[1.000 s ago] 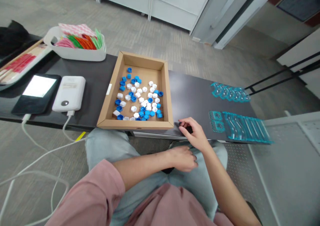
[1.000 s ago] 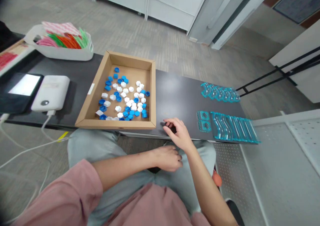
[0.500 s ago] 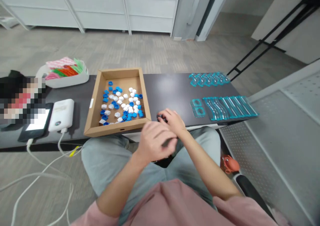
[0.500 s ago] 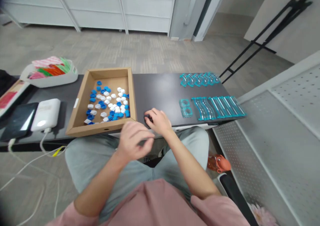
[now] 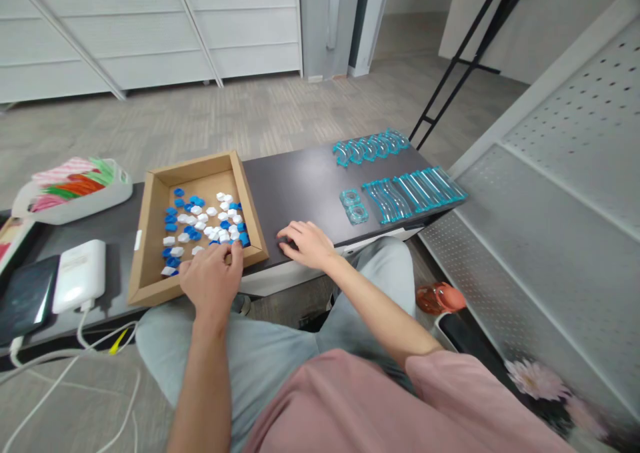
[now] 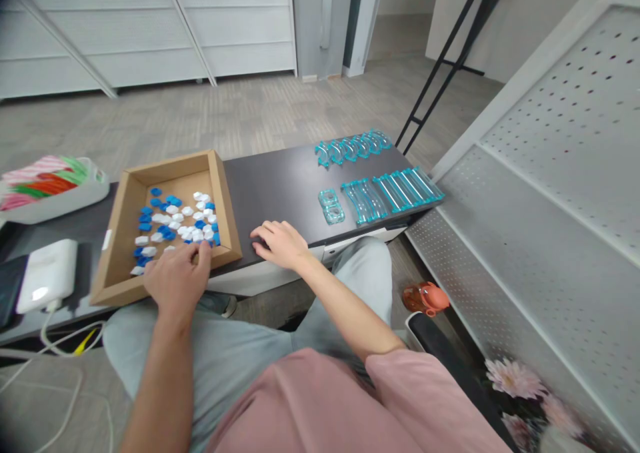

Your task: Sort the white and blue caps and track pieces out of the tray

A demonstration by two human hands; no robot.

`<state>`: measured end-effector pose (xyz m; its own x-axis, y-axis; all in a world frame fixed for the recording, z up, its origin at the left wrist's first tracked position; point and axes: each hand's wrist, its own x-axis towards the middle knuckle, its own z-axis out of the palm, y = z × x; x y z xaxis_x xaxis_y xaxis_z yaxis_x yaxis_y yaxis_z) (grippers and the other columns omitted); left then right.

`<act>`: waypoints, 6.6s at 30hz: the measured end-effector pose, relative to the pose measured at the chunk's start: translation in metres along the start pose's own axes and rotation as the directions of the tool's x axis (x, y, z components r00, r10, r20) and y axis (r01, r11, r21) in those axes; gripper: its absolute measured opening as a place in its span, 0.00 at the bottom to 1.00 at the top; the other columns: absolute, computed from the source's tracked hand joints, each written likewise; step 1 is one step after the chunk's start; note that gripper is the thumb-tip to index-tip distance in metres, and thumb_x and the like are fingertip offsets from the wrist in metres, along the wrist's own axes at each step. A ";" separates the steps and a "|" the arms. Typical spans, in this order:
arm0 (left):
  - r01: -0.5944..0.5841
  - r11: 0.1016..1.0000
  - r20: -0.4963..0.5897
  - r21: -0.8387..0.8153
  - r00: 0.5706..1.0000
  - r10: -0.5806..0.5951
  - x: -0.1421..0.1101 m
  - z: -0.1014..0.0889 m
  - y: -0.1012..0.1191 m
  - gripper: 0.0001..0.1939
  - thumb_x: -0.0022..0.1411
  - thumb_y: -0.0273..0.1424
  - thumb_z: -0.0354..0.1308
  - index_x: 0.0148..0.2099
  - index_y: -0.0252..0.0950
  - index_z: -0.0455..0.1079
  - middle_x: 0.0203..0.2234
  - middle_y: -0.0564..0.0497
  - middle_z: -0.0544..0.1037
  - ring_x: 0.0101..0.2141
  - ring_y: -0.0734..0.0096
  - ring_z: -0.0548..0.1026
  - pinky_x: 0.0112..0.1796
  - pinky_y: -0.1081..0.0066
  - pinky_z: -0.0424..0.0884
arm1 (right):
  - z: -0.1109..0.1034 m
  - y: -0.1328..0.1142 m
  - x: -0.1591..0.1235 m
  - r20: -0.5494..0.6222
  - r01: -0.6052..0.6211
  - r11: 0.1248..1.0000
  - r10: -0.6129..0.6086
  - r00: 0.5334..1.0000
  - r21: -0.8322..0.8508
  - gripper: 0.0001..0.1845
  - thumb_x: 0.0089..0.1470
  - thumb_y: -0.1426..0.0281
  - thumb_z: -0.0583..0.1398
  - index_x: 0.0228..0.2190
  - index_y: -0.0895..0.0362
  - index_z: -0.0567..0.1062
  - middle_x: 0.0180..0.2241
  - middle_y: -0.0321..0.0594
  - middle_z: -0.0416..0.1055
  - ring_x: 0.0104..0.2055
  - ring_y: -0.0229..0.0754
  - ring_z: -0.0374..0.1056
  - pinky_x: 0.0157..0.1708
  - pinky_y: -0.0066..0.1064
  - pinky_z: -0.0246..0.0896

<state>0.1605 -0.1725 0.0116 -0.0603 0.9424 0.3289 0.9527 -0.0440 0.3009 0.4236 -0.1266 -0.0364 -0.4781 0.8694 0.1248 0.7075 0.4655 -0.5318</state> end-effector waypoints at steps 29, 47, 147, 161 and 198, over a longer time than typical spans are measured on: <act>0.232 0.899 -0.133 -0.372 0.945 -0.300 0.118 -0.029 -0.114 0.20 0.75 0.54 0.56 0.50 0.45 0.80 0.52 0.39 0.89 0.59 0.38 0.87 0.66 0.33 0.81 | -0.061 0.086 -0.043 -0.313 -0.405 0.898 0.340 0.887 -0.172 0.27 0.79 0.57 0.59 0.71 0.39 0.84 0.76 0.62 0.74 0.77 0.80 0.72 0.72 0.79 0.74; 0.211 0.972 0.054 -0.103 0.977 -0.206 0.112 0.033 -0.141 0.16 0.78 0.31 0.54 0.59 0.39 0.80 0.59 0.32 0.83 0.64 0.35 0.78 0.69 0.41 0.76 | -0.079 0.099 0.030 -0.403 -0.302 0.953 0.279 0.871 0.008 0.23 0.75 0.49 0.60 0.59 0.36 0.91 0.64 0.62 0.84 0.72 0.76 0.78 0.77 0.75 0.72; 0.261 0.952 0.140 0.162 0.949 -0.284 0.110 0.016 -0.121 0.25 0.85 0.37 0.56 0.73 0.29 0.77 0.70 0.25 0.77 0.71 0.34 0.72 0.72 0.43 0.75 | -0.050 0.061 -0.013 -0.375 -0.399 0.916 0.353 0.857 -0.048 0.33 0.82 0.53 0.50 0.76 0.26 0.81 0.78 0.47 0.78 0.87 0.77 0.61 0.78 0.95 0.54; 0.274 0.954 0.121 0.119 0.950 -0.288 0.109 0.013 -0.117 0.24 0.83 0.39 0.56 0.71 0.32 0.78 0.70 0.24 0.78 0.72 0.28 0.73 0.71 0.42 0.75 | -0.054 -0.026 0.138 0.005 0.038 0.979 -0.037 0.999 -0.199 0.30 0.87 0.63 0.53 0.78 0.44 0.81 0.68 0.53 0.82 0.72 0.63 0.75 0.75 0.56 0.63; 0.297 0.942 0.151 0.153 0.935 -0.320 0.109 0.008 -0.111 0.22 0.85 0.37 0.58 0.72 0.34 0.76 0.72 0.26 0.78 0.74 0.33 0.72 0.74 0.46 0.72 | 0.005 -0.094 0.132 0.108 0.087 0.984 -0.105 0.989 0.154 0.17 0.84 0.60 0.64 0.64 0.43 0.90 0.64 0.47 0.83 0.72 0.57 0.78 0.76 0.53 0.76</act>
<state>0.0508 -0.0622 0.0072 -0.3157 0.9458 0.0761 0.9255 0.2893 0.2443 0.2918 -0.0563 0.0256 -0.6029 0.7929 0.0887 0.5744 0.5085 -0.6414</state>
